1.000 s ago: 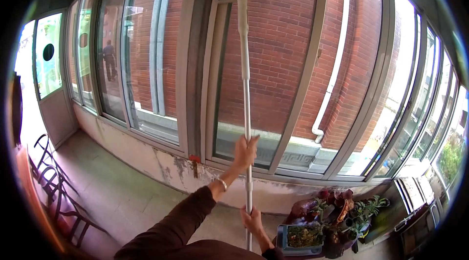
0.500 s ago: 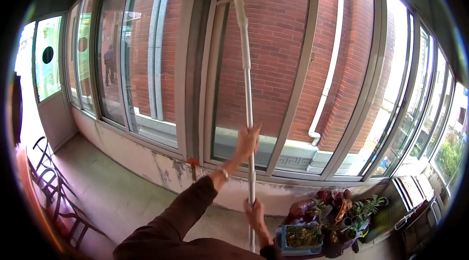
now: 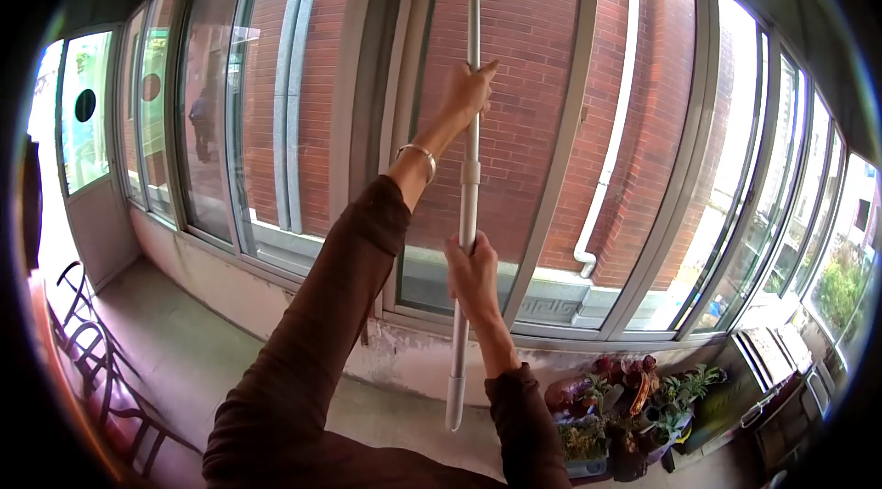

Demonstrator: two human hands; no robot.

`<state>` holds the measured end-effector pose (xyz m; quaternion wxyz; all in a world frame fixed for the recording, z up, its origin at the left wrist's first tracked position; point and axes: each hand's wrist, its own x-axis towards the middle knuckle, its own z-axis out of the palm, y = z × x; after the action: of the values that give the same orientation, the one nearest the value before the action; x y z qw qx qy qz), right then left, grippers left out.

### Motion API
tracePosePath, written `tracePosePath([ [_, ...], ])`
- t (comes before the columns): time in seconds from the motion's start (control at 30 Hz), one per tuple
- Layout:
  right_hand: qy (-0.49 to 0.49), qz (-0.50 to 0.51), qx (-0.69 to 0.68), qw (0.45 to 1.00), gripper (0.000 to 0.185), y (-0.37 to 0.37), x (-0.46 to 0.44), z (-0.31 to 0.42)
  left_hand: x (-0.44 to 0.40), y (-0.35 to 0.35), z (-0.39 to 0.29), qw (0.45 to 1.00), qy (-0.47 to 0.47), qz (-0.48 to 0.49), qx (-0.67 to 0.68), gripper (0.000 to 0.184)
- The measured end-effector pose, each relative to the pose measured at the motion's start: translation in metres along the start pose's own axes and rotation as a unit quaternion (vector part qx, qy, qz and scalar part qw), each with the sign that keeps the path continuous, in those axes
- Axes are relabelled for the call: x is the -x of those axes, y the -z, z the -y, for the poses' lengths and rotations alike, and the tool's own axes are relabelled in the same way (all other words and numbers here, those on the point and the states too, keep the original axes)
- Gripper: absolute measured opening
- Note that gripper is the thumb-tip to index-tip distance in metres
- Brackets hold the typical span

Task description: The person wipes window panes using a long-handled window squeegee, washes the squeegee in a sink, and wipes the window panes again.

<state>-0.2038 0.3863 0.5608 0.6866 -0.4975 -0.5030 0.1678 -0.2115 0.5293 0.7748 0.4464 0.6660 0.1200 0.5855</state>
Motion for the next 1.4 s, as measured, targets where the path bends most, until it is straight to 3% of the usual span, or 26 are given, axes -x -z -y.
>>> tracePosePath([
  [0.1, -0.010, 0.018, -0.042, 0.999, 0.018, -0.008, -0.010, 0.005, -0.013, 0.000, -0.015, 0.988, -0.043, -0.016, -0.150, 0.037],
  [0.33, -0.075, 0.071, -0.156, 0.982, 0.018, -0.033, -0.036, 0.031, -0.063, -0.004, -0.005, 0.984, -0.083, -0.014, -0.157, 0.040],
  [0.47, -0.082, 0.097, -0.146, 0.981, 0.032, -0.032, -0.046, 0.020, -0.074, 0.010, 0.009, 0.978, -0.074, 0.010, -0.194, 0.044],
  [0.53, -0.091, 0.100, -0.138, 0.981, 0.038, -0.030, -0.047, 0.003, -0.075, 0.013, 0.026, 0.968, -0.043, -0.006, -0.246, 0.043],
  [0.67, -0.104, 0.084, -0.115, 0.984, 0.037, -0.026, -0.032, -0.051, -0.061, 0.013, 0.097, 0.965, -0.079, -0.054, -0.245, 0.042],
  [0.83, -0.167, 0.071, -0.095, 0.979, 0.040, -0.016, 0.012, -0.137, 0.019, 0.013, 0.177, 0.957, -0.074, -0.069, -0.273, 0.035],
  [1.03, -0.226, 0.071, -0.070, 0.969, 0.040, 0.007, 0.088, -0.256, 0.122, 0.003, 0.288, 0.932, -0.164, -0.126, -0.297, 0.029],
  [1.13, -0.281, 0.077, -0.062, 0.955, 0.044, 0.016, 0.135, -0.297, 0.190, 0.007, 0.304, 0.976, -0.002, -0.055, -0.212, 0.024],
  [1.33, -0.387, 0.058, -0.073, 0.917, 0.045, 0.022, 0.227, -0.319, 0.300, 0.013, 0.371, 0.970, -0.040, -0.062, -0.233, 0.021],
  [1.4, -0.416, 0.083, -0.058, 0.904, 0.044, 0.027, 0.263, -0.345, 0.336, 0.021, 0.375, 0.967, 0.060, -0.018, -0.246, 0.019],
])
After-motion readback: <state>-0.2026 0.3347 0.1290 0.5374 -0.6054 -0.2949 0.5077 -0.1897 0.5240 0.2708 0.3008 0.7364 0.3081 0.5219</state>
